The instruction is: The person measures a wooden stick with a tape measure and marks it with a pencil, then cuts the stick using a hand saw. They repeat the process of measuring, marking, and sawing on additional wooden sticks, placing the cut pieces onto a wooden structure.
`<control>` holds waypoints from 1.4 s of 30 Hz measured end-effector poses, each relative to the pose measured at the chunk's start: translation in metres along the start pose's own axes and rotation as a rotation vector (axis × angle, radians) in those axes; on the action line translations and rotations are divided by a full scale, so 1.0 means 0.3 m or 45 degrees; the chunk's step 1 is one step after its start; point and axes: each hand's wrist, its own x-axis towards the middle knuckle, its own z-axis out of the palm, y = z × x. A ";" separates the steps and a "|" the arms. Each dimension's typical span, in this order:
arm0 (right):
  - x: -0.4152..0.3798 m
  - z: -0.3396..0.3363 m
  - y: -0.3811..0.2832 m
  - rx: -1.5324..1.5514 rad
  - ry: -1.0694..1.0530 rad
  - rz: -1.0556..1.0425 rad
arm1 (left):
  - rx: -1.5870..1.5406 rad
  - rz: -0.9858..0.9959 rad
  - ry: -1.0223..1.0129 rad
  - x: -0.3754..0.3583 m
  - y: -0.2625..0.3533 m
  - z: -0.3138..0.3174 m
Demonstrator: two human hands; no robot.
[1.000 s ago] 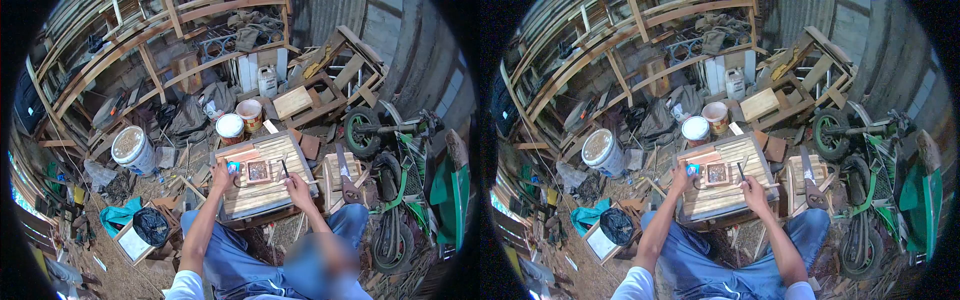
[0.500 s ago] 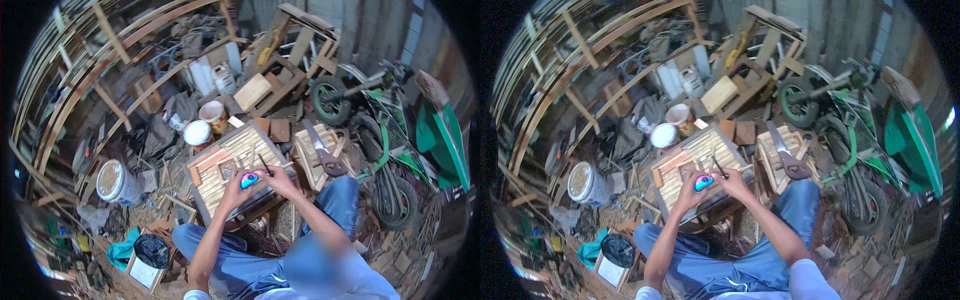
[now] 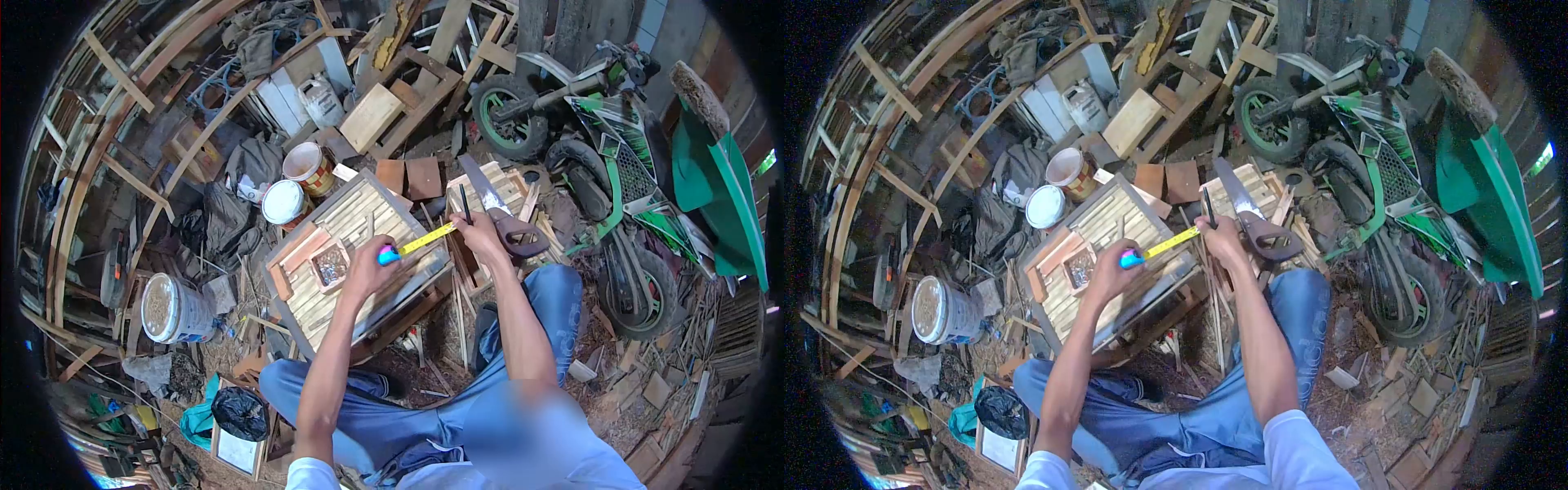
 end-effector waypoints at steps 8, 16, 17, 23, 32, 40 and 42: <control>0.056 0.046 0.122 -0.167 0.120 -0.128 | 0.147 -0.139 0.025 -0.036 0.009 0.035; -0.003 0.092 0.052 -0.402 0.103 -0.065 | 0.225 -0.290 -0.119 -0.049 0.003 0.048; -0.008 0.096 0.040 -0.443 0.094 -0.042 | 0.220 -0.298 -0.111 -0.054 0.004 0.052; -0.006 0.095 0.057 -0.454 0.095 -0.078 | 0.147 -0.341 -0.059 -0.091 0.012 0.072; -0.010 0.099 0.082 -0.432 0.087 -0.102 | 0.027 -0.249 0.076 -0.123 -0.017 0.063; -0.002 0.103 0.101 -0.505 0.106 -0.150 | 0.149 -0.283 0.042 -0.204 -0.035 -0.018; -0.004 0.105 0.106 -0.438 0.070 -0.161 | 0.176 -0.267 0.040 -0.220 -0.033 -0.040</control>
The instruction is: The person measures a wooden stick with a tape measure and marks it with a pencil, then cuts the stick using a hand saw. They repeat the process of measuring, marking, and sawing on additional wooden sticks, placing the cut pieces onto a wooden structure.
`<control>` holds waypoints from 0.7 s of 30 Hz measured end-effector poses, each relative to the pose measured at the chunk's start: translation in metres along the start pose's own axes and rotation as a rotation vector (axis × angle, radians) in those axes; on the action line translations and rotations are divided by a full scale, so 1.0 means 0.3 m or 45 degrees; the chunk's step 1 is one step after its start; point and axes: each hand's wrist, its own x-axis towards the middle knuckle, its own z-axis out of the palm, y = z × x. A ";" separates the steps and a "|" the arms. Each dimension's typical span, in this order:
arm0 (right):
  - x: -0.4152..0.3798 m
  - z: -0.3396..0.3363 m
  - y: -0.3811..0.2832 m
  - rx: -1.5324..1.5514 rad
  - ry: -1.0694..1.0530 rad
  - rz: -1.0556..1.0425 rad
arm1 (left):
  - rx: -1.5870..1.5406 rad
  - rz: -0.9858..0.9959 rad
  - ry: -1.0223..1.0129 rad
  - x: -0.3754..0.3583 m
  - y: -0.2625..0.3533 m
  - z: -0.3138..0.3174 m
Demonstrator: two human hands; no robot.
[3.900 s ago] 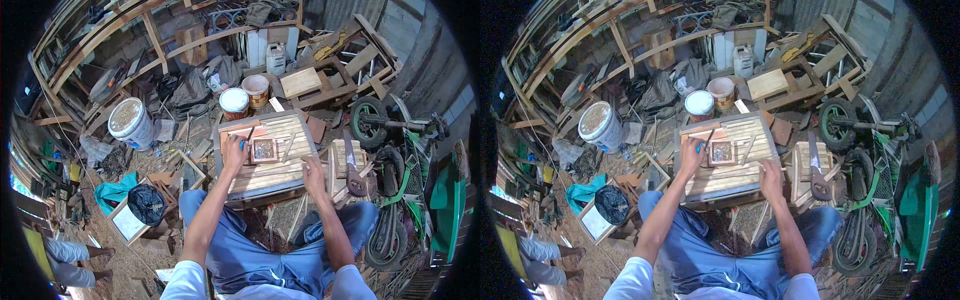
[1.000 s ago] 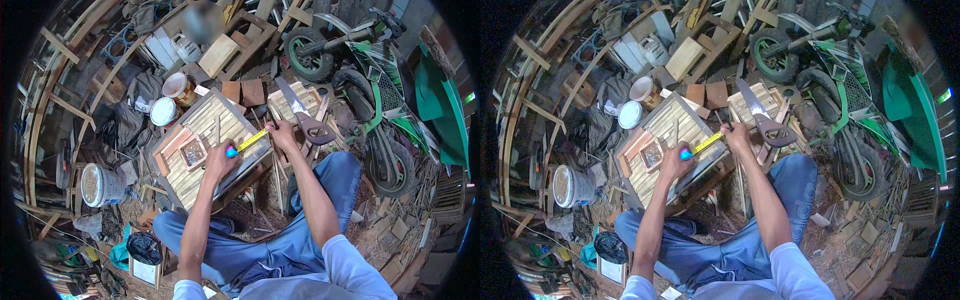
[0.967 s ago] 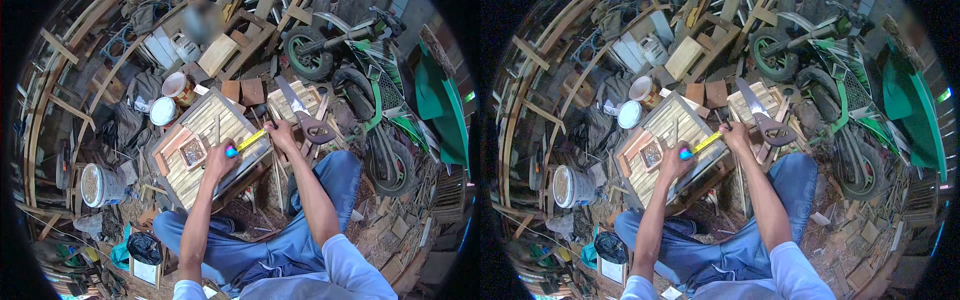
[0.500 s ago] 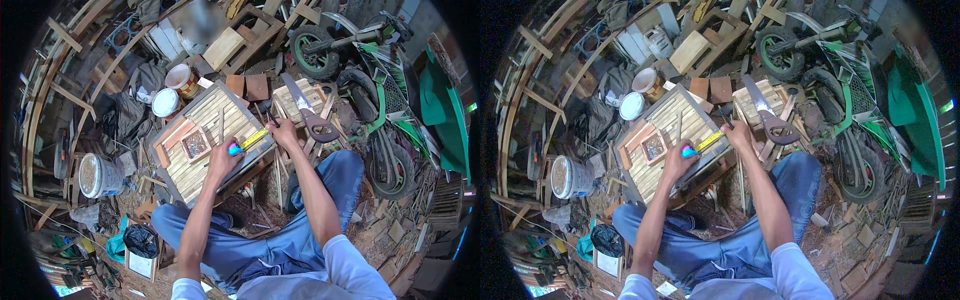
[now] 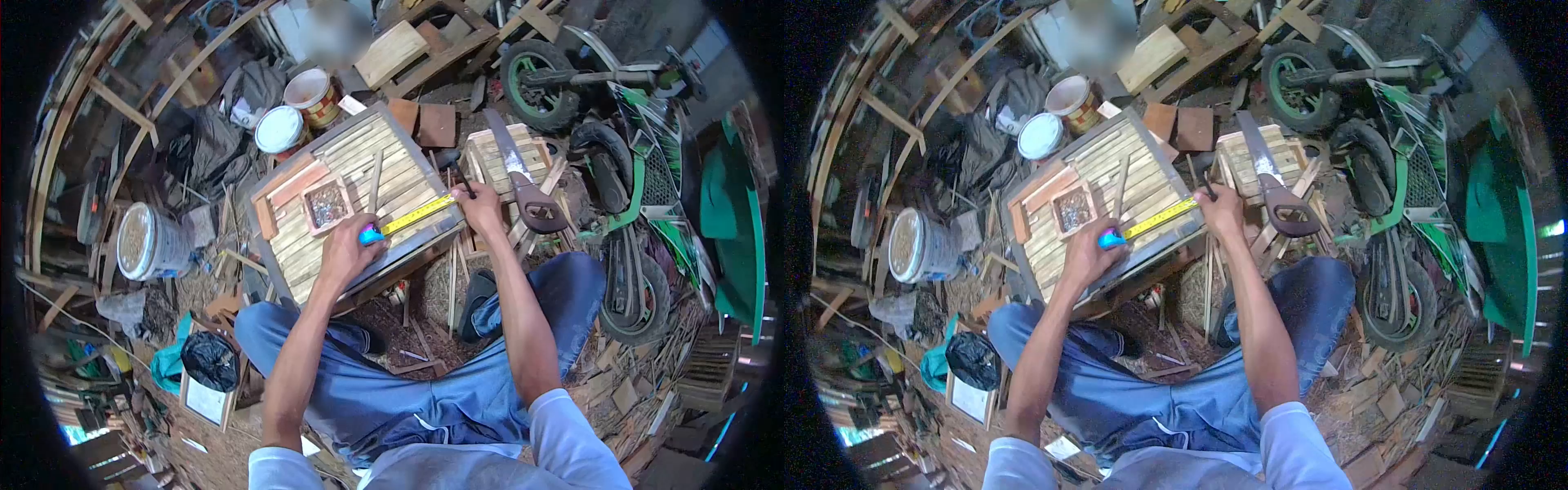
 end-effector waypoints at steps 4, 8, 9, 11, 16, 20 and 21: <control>0.036 0.015 0.066 0.016 0.009 -0.058 | 0.129 -0.048 -0.066 -0.043 -0.018 -0.055; 0.037 0.025 0.081 0.073 -0.005 -0.070 | 0.122 0.001 0.012 -0.052 -0.037 -0.067; 0.039 0.028 0.081 0.080 0.000 -0.103 | 0.148 -0.002 0.014 -0.047 -0.040 -0.065; 0.041 0.031 0.086 0.128 -0.009 -0.105 | 0.196 -0.009 0.009 -0.043 -0.046 -0.054; 0.046 0.015 0.078 0.023 -0.050 -0.076 | 0.167 -0.075 0.027 -0.034 -0.046 -0.046; 0.037 -0.003 0.045 -0.017 -0.086 0.000 | 0.123 0.035 0.090 -0.037 -0.074 -0.015; 0.028 -0.009 0.029 -0.024 -0.088 -0.005 | 0.126 0.041 0.085 -0.038 -0.076 -0.013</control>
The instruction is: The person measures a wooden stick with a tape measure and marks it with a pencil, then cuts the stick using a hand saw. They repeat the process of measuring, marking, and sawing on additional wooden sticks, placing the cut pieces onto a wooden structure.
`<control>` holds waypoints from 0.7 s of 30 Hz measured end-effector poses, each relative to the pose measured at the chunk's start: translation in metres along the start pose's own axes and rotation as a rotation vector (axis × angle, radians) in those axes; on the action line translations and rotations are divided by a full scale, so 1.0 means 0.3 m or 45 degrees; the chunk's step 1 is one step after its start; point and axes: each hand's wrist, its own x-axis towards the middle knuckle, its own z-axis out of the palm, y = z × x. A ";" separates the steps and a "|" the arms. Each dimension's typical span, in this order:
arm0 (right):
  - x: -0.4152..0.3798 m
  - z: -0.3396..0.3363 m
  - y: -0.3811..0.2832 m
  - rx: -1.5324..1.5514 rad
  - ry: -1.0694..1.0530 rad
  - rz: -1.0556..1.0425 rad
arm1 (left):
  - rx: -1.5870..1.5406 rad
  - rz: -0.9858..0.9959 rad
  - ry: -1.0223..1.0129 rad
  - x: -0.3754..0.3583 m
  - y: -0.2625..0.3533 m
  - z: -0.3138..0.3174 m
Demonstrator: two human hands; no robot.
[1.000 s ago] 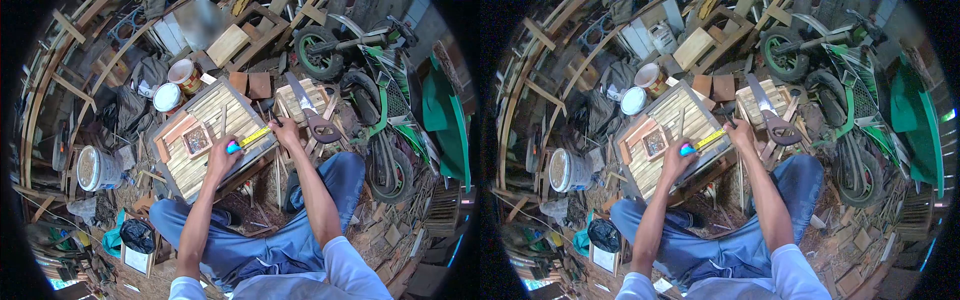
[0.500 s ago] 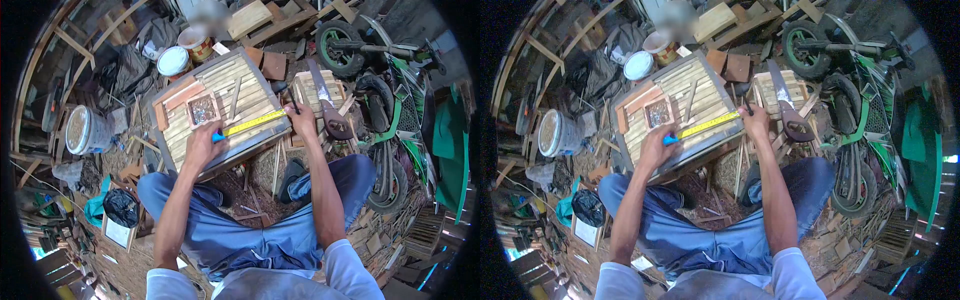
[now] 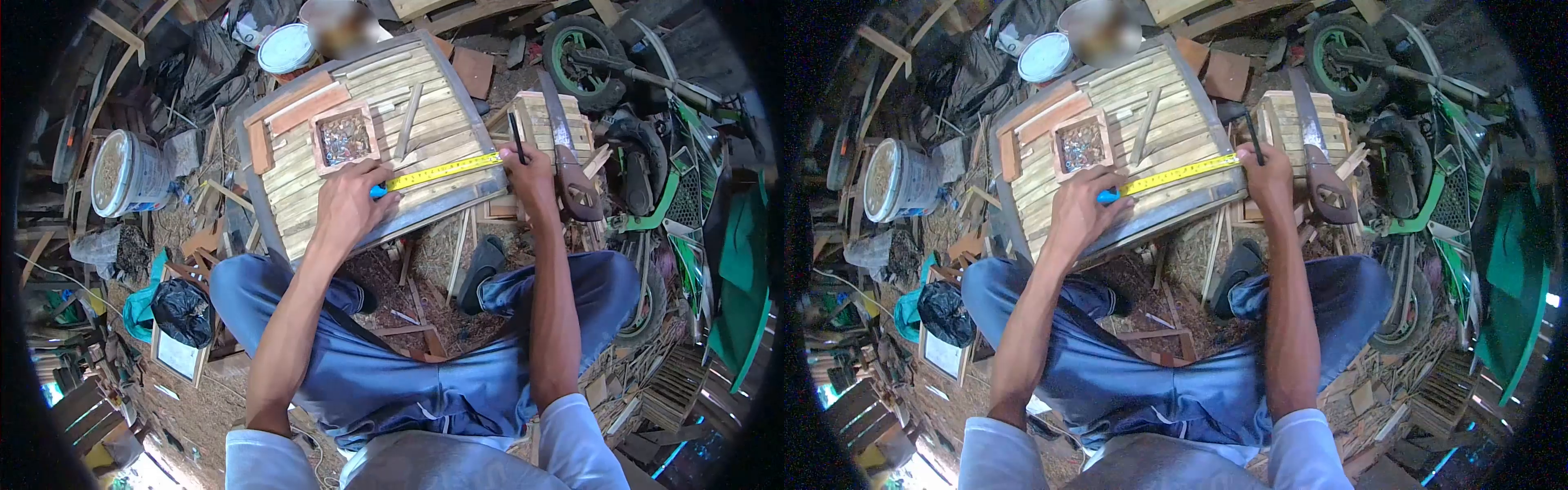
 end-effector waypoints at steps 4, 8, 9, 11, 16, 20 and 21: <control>-0.022 -0.013 -0.045 -0.041 -0.010 -0.032 | -0.003 -0.030 -0.024 0.007 0.008 0.002; -0.038 -0.023 -0.101 -0.281 0.127 -0.062 | 0.014 -0.044 -0.039 0.008 0.001 0.013; -0.044 -0.028 -0.123 -0.392 0.196 -0.076 | 0.013 -0.040 -0.034 0.007 0.000 0.015; -0.071 -0.034 -0.196 -0.144 0.298 -0.192 | 0.011 -0.032 -0.023 0.007 -0.003 0.018; -0.158 0.033 -0.302 0.055 0.050 -0.515 | -0.011 -0.038 -0.014 0.009 -0.004 0.019; -0.205 0.102 -0.282 0.155 -0.388 -0.179 | -0.009 -0.005 -0.023 0.014 -0.006 0.012; -0.200 0.137 -0.242 0.251 -0.410 -0.285 | -0.011 -0.009 -0.020 0.015 -0.005 0.010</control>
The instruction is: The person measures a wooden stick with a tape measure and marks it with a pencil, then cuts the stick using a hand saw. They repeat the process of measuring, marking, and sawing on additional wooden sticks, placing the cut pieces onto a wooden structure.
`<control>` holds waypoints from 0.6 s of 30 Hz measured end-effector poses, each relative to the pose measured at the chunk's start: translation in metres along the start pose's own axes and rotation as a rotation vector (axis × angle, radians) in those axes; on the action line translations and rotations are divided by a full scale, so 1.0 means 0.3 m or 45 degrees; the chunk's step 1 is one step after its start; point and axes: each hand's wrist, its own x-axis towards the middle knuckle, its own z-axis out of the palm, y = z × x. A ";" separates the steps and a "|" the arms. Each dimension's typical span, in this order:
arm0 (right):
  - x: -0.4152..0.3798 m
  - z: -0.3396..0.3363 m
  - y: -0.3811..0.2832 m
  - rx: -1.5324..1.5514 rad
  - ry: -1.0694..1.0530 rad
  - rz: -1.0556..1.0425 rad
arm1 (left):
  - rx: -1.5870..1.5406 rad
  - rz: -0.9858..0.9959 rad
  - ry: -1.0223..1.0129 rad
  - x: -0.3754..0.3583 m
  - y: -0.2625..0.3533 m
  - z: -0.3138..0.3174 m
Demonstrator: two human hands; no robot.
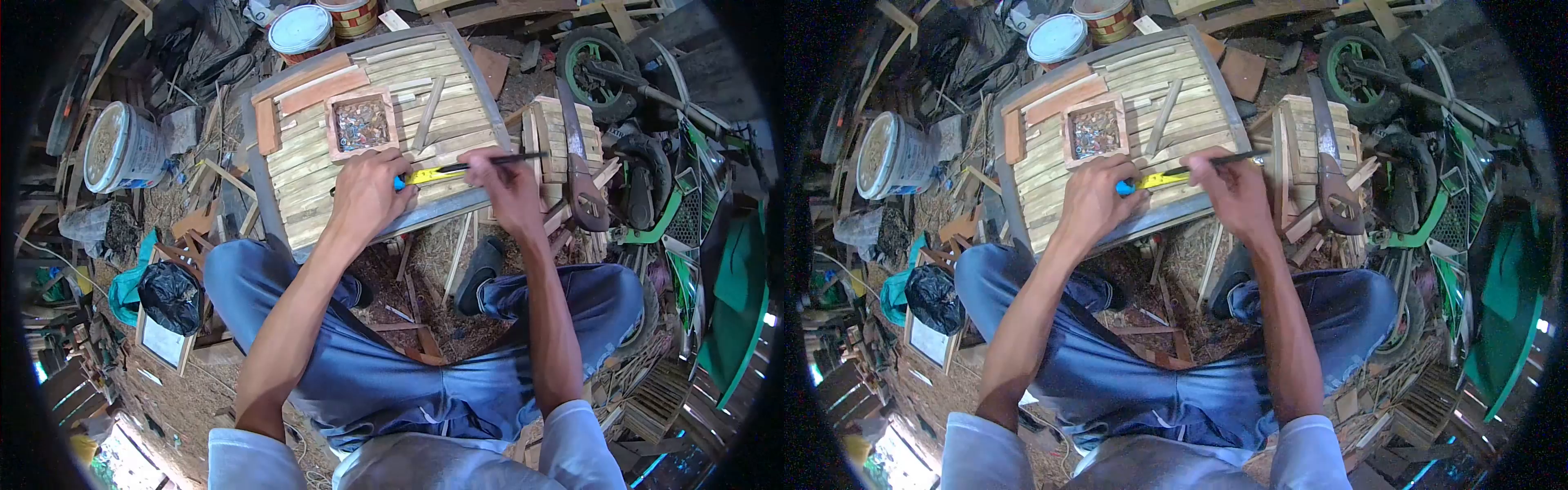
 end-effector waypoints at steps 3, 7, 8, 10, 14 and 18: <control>0.003 0.028 0.020 0.122 -0.089 -0.111 | -0.005 -0.011 0.005 -0.007 0.000 0.000; -0.007 0.042 0.027 0.077 -0.147 -0.096 | -0.009 0.018 0.026 -0.004 -0.003 0.001; -0.007 0.046 0.024 0.034 -0.146 -0.112 | -0.012 0.028 0.039 -0.004 -0.004 -0.001; -0.007 0.040 0.019 -0.063 -0.150 -0.087 | -0.011 0.016 0.025 -0.004 -0.005 -0.001; -0.006 0.048 0.028 -0.071 -0.124 -0.111 | -0.014 0.024 0.030 -0.005 -0.006 -0.001; -0.008 0.050 0.017 -0.166 -0.149 -0.147 | -0.011 0.027 0.031 -0.004 -0.009 0.002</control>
